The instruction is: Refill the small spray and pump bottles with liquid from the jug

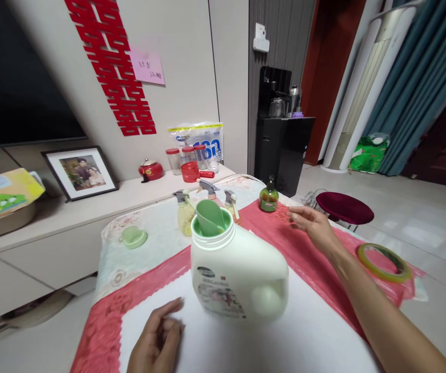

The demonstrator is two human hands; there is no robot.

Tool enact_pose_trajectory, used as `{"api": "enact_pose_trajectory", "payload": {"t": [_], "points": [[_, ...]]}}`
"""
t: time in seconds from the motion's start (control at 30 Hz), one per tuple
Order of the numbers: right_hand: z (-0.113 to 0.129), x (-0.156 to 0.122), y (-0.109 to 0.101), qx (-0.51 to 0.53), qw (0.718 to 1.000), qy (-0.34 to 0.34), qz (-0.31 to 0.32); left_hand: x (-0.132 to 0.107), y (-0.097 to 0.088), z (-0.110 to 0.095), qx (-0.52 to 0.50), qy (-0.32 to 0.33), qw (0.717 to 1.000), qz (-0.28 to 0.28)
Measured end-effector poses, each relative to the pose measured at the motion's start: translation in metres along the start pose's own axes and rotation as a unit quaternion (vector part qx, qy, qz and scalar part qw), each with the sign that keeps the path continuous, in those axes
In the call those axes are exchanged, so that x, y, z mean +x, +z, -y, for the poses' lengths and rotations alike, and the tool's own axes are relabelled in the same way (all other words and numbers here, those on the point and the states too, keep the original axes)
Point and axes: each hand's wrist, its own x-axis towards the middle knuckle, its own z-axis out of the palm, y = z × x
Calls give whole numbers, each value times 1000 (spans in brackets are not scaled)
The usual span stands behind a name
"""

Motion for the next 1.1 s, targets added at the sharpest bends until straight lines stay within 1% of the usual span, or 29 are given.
{"api": "enact_pose_trajectory", "payload": {"t": [0.13, 0.2, 0.3, 0.4, 0.53, 0.63, 0.77, 0.8, 0.83, 0.9, 0.97, 1.1], "points": [[18, -54, 26, 45, 997, -27, 59, 4, -1, 0, 12, 20, 1000, -3], [29, -73, 37, 51, 995, -36, 84, 7, -3, 0, 28, 23, 999, 12], [41, -92, 47, 48, 990, -50, 121, 9, -4, -1, 46, 38, 998, 25], [44, -102, 51, 44, 984, -64, 159, 7, -2, -4, 49, 50, 997, 12], [41, -105, 52, 49, 974, -73, 210, 1, 0, -16, 51, 32, 998, 15], [40, -107, 52, 50, 966, -71, 245, -1, -1, -28, 46, 15, 998, 26], [34, -113, 57, 28, 958, -61, 278, 7, -5, -45, 40, 2, 996, 77], [31, -115, 60, 21, 960, -48, 276, 12, -6, -51, 47, 9, 995, 88], [28, -117, 63, 22, 966, -36, 256, 18, -8, -57, 52, 16, 994, 90], [20, -119, 69, 1, 983, -22, 183, 34, -10, -71, 57, 33, 994, 84], [11, -117, 72, -39, 990, -20, 130, 53, -12, -87, 63, 49, 994, 78], [-10, -106, 66, -109, 988, -32, 100, 95, -11, -112, 78, 60, 993, 64]]}}
